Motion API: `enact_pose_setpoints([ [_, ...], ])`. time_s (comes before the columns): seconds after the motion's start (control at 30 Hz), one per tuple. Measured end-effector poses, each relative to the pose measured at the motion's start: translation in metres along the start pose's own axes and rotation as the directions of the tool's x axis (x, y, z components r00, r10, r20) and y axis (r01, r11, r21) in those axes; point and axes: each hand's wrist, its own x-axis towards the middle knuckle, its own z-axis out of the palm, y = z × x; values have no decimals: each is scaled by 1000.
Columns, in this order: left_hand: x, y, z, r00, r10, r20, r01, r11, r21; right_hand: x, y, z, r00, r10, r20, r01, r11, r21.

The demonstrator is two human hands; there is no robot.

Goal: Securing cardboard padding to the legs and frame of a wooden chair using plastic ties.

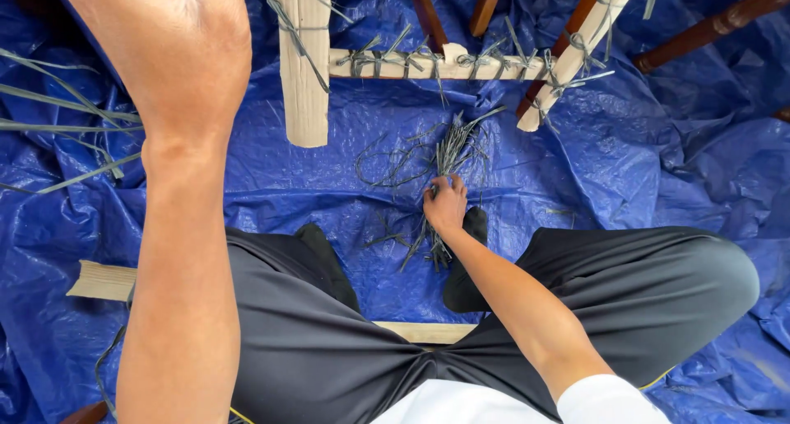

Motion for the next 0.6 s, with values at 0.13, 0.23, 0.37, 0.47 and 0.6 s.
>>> enact_pose_setpoints([
  [0.13, -5, 7, 2, 999, 43, 8, -43, 998, -36, -8, -5, 9, 972, -233, 2, 232, 971, 56],
  [0.23, 0, 17, 8, 999, 32, 26, -31, 999, -19, -7, -19, 24, 943, -201, 264, 182, 979, 95],
  [0.37, -2, 15, 11, 1000, 19, 11, -19, 999, 25, -13, -22, 47, 924, -243, 294, 228, 970, 85],
  [0.47, -3, 11, 7, 998, 63, 32, -64, 997, 33, -6, -14, 53, 931, -259, 256, 263, 965, 18],
  [0.6, 0, 18, 0, 994, 102, 31, -103, 993, 52, 11, -12, 36, 916, -309, 256, 346, 932, -112],
])
